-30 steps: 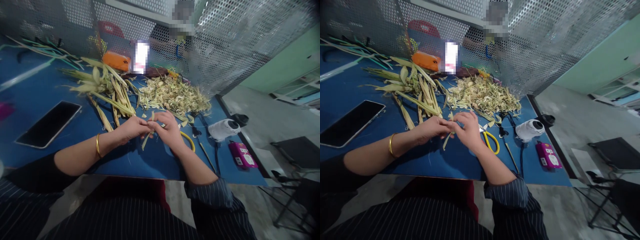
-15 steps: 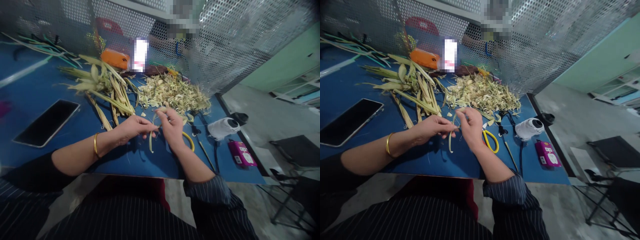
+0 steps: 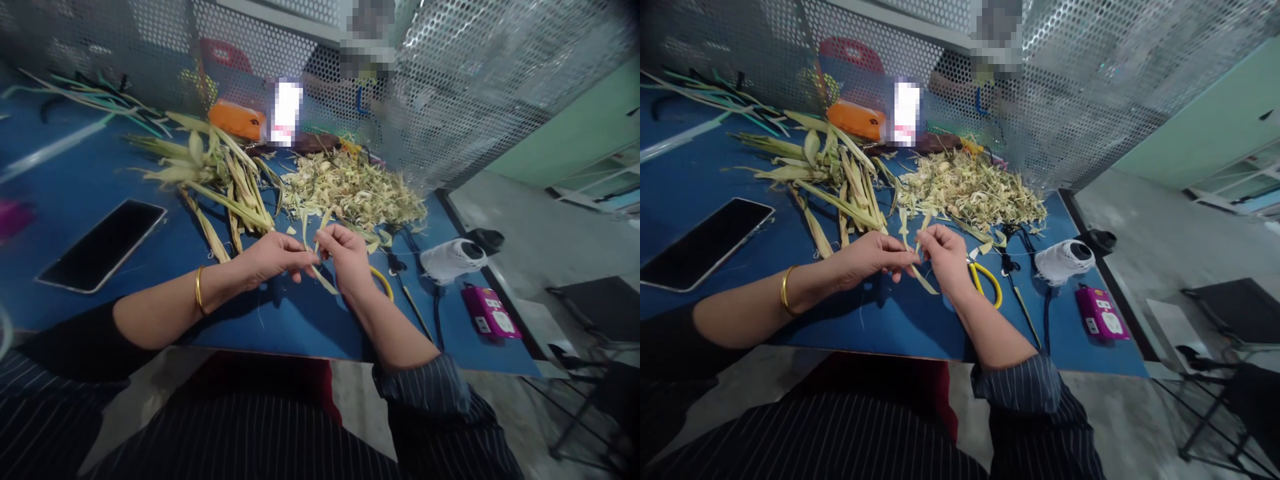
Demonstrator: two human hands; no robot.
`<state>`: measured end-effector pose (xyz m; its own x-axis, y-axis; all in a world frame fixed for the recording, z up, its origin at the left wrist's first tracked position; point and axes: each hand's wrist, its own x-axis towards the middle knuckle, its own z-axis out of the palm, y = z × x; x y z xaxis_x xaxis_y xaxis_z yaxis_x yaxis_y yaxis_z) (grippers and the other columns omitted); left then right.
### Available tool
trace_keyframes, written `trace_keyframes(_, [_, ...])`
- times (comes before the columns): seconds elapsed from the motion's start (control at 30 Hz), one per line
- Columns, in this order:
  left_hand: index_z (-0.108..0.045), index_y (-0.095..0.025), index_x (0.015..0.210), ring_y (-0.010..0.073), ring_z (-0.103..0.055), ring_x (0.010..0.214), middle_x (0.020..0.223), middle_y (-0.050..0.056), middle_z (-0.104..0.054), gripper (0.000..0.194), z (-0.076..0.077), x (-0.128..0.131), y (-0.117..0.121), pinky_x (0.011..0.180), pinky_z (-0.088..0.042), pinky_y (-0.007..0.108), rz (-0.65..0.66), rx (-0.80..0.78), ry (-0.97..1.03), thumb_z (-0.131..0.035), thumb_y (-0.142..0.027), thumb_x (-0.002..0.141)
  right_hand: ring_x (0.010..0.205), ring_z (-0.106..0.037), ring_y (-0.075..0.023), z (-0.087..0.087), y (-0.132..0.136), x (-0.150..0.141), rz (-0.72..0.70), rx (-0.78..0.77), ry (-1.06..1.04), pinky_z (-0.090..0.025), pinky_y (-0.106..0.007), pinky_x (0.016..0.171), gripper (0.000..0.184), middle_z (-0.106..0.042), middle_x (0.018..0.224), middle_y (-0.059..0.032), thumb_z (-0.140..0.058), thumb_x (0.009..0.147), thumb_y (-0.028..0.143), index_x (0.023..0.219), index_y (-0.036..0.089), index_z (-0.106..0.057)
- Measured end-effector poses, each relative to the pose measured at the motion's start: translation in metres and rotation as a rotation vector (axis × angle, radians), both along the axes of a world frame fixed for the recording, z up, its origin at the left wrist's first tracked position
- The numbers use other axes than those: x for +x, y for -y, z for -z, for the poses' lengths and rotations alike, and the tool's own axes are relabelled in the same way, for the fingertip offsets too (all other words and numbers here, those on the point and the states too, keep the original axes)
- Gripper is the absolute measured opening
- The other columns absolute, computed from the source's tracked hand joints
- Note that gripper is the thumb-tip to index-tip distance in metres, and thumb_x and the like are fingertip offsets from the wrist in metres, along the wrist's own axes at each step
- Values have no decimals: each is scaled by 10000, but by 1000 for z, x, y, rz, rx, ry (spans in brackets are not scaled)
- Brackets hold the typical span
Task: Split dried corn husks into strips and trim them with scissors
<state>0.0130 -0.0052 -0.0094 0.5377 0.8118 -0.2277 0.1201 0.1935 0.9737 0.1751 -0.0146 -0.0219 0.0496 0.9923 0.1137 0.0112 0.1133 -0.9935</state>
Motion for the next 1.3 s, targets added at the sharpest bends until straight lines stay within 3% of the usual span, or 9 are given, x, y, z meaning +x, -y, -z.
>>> trace_keyframes(0.13, [-774, -142, 786, 92, -585, 527, 720, 81, -737, 240, 1, 1, -1, 496, -377, 208, -71, -39, 39, -737, -377, 754, 553, -485, -99, 5, -4, 5, 107, 132, 144, -423, -254, 587, 231, -531, 591, 34, -597, 857, 363, 700, 193, -593])
trace_keyframes(0.27, [-763, -143, 937, 135, -686, 704, 807, 90, -748, 305, -3, -1, -7, 555, -436, 195, -233, -163, 192, -685, -414, 821, 833, -590, -163, -7, 11, 13, 440, 558, 450, -466, -328, 808, 144, -644, 871, -43, -546, 908, 330, 922, 212, -628])
trace_keyframes(0.33, [-746, -144, 973, 149, -703, 818, 887, 91, -756, 257, -4, -2, -10, 659, -489, 207, -308, -211, 296, -675, -351, 839, 779, -579, -165, -12, 20, 11, 427, 716, 564, -458, -330, 785, 150, -637, 784, -39, -537, 912, 295, 822, 211, -622])
trace_keyframes(0.47, [-731, -123, 874, 121, -678, 815, 888, 81, -749, 119, 0, 0, -13, 783, -495, 218, -354, -180, 454, -694, -211, 803, 638, -559, -135, -4, 23, -9, 50, 386, 582, -444, -285, 636, 169, -649, 741, -22, -572, 889, 327, 840, 200, -673])
trace_keyframes(0.57, [-733, -116, 820, 120, -660, 815, 889, 80, -735, 97, 6, 5, -11, 780, -484, 215, -324, -116, 459, -713, -195, 768, 510, -513, -115, 6, 14, -22, -41, 47, 350, -412, -263, 533, 225, -593, 612, 19, -623, 833, 397, 867, 184, -689])
trace_keyframes(0.67, [-728, -129, 816, 135, -654, 817, 870, 74, -724, 111, 9, 8, -10, 767, -485, 237, -318, -121, 452, -735, -210, 741, 477, -487, -103, 10, 10, -27, -68, -44, 187, -398, -251, 526, 244, -539, 522, 43, -659, 786, 419, 750, 178, -657])
trace_keyframes(1.03, [-758, -120, 787, 143, -652, 873, 941, 86, -741, 176, 6, 5, -9, 794, -495, 240, -378, -80, 408, -798, -252, 677, 581, -478, -127, 7, 15, -14, -178, 160, 461, -386, -266, 618, 322, -515, 581, 28, -524, 907, 366, 624, 217, -482])
trace_keyframes(1.23, [-739, -115, 924, 145, -684, 810, 882, 94, -747, 274, -3, -2, -11, 749, -517, 248, -393, -140, 310, -780, -273, 704, 902, -573, -221, -6, 17, 1, 295, 615, 991, -393, -353, 813, 204, -657, 951, -94, -545, 913, 391, 950, 211, -632])
trace_keyframes(1.3, [-730, -115, 951, 143, -684, 806, 892, 93, -740, 316, -6, -4, -10, 702, -512, 232, -362, -142, 281, -786, -298, 699, 944, -570, -229, -6, 13, 4, 295, 630, 1094, -373, -373, 865, 218, -662, 984, -94, -542, 920, 394, 1006, 210, -623])
